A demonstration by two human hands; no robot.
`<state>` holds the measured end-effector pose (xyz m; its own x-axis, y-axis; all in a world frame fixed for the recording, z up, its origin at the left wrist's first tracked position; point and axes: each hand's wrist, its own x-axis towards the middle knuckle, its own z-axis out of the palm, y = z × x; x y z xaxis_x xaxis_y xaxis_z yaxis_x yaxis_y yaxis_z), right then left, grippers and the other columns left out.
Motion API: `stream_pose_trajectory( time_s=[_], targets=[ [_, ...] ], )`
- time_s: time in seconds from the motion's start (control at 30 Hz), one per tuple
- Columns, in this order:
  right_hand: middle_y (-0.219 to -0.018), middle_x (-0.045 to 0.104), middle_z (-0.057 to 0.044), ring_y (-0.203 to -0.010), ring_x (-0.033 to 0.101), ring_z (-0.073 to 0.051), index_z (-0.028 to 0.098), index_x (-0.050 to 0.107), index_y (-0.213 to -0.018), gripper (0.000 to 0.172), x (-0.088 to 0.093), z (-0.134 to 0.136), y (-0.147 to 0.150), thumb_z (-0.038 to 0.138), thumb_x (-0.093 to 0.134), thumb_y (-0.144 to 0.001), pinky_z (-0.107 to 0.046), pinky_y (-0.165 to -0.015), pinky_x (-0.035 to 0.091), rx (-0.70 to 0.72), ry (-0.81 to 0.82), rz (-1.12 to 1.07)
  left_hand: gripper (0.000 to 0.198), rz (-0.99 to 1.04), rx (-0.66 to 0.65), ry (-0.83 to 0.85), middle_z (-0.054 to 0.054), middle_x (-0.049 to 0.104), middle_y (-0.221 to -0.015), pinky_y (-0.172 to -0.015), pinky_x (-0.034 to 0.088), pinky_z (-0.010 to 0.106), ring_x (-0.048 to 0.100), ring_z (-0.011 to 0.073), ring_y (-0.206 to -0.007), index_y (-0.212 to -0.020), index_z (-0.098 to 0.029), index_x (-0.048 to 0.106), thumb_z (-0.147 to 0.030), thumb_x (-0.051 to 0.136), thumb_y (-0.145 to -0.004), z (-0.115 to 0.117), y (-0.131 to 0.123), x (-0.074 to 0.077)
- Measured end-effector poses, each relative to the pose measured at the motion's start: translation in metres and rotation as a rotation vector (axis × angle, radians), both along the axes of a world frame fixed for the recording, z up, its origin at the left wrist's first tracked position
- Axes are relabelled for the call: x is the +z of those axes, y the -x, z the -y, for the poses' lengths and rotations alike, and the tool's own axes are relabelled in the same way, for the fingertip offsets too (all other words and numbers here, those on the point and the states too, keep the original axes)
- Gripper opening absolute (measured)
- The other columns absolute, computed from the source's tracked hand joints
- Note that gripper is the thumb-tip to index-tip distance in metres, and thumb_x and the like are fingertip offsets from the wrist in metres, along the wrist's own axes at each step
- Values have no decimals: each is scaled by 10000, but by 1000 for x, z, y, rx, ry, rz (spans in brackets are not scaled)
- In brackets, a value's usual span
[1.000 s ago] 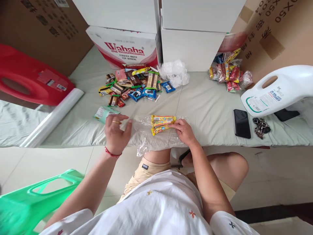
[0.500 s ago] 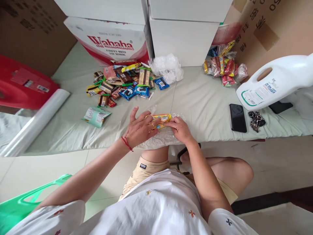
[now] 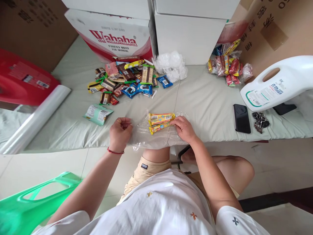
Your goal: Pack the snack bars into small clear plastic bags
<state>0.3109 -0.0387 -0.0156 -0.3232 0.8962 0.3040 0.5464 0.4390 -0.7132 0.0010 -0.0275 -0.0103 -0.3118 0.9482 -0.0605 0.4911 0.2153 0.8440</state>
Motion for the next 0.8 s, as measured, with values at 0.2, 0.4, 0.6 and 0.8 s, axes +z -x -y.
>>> stream_pose_trajectory(
  time_s=[0.2, 0.4, 0.6, 0.8],
  targets=[
    [-985, 634, -55, -960, 605, -216, 248, 706, -962, 279, 9, 0, 1, 83, 481, -947, -367, -835, 498, 2, 20, 84, 251, -242, 31, -233, 89, 652, -1025, -846, 531, 385, 640, 233, -917, -988, -183, 666, -224, 606, -748, -1, 14, 19],
    [-969, 604, -46, -940, 584, -221, 241, 670, -933, 20, 14, 0, 6, 257, 679, -925, -348, -798, 483, -6, 43, 157, 360, -513, -659, -588, 110, 673, -1206, -1059, 403, 478, 596, 294, -1209, -1265, -245, 628, -293, 608, -909, 11, -20, 45],
    [-918, 579, -44, -892, 563, -229, 229, 625, -875, 138, 21, 4, 18, 333, 700, -925, -334, -738, 450, -97, 25, 316, 725, -545, -523, -295, 215, 545, -1400, -941, 467, 474, 554, 363, -1235, -1493, -145, 456, -259, 649, -804, -2, -49, 38],
    [-904, 580, -36, -870, 563, -216, 227, 598, -824, 170, 27, 5, 28, 323, 698, -923, -311, -695, 404, -178, 56, 411, 227, -217, -488, 67, 33, 658, -745, -650, 426, 301, 585, 185, -675, -915, -191, 684, -345, 524, -869, -5, -15, 26]
  ],
)
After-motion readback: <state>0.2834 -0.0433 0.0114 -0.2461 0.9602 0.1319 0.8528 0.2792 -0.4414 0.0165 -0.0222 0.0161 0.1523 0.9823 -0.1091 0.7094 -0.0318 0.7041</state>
